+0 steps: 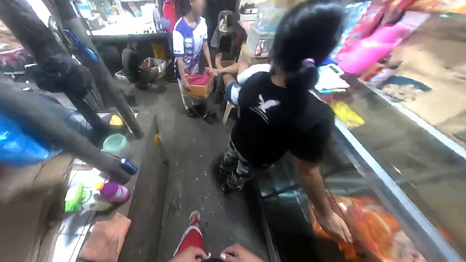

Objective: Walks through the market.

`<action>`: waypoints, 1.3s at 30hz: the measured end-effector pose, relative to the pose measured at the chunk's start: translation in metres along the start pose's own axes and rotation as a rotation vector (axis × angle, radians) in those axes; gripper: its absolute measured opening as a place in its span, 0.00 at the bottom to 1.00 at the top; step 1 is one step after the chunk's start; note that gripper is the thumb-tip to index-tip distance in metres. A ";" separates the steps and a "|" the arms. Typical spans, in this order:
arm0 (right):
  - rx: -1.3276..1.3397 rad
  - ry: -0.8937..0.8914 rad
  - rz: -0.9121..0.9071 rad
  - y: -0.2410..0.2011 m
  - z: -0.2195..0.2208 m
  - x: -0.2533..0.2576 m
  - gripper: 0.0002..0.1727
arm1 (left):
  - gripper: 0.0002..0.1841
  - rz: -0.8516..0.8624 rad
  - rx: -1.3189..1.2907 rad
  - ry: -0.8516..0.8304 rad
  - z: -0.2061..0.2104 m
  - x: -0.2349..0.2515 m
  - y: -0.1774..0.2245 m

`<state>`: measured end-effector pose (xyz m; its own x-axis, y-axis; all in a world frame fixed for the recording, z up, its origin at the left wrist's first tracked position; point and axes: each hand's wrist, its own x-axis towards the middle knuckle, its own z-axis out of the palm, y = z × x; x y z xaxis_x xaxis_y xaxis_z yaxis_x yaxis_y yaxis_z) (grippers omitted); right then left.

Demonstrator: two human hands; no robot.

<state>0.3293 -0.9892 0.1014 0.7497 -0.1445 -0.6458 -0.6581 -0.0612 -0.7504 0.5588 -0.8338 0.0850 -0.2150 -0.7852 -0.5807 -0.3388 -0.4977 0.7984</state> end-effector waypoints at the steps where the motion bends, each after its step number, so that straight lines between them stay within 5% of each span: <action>1: -0.053 0.000 0.009 -0.022 -0.028 0.013 0.26 | 0.15 0.009 -0.019 -0.035 -0.034 0.018 0.010; 6: -0.118 0.129 -0.057 -0.097 -0.149 0.081 0.22 | 0.17 -0.060 0.007 -0.251 -0.183 0.100 0.076; 9: 0.092 0.344 -0.239 -0.158 -0.216 0.125 0.16 | 0.16 -0.076 0.148 -0.285 -0.269 0.162 0.097; 13: 0.175 0.343 -0.329 -0.212 -0.313 0.211 0.15 | 0.13 -0.075 0.307 -0.259 -0.390 0.253 0.113; 20: 0.130 0.276 -0.089 -0.272 -0.506 0.343 0.15 | 0.14 0.125 0.409 -0.203 -0.600 0.361 0.182; 23: 0.125 0.217 -0.039 -0.300 -0.554 0.407 0.13 | 0.14 0.208 0.376 -0.231 -0.679 0.397 0.172; 28: 0.128 0.080 0.047 -0.364 -0.616 0.539 0.12 | 0.16 0.097 0.214 -0.179 -0.792 0.444 0.158; 30: 0.085 0.025 0.069 -0.385 -0.637 0.607 0.15 | 0.15 0.133 0.093 -0.124 -0.842 0.470 0.123; 34: 0.008 -0.023 -0.021 -0.446 -0.690 0.754 0.19 | 0.15 0.058 -0.250 -0.057 -0.987 0.499 0.073; 39: -0.246 -0.190 0.025 -0.585 -0.737 0.920 0.15 | 0.17 -0.059 -0.296 0.027 -1.171 0.489 0.050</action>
<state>1.3536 -1.8141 0.0504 0.7172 0.0370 -0.6959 -0.6561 -0.3006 -0.6922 1.5092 -1.6739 0.0274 -0.1773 -0.7592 -0.6263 -0.0678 -0.6254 0.7773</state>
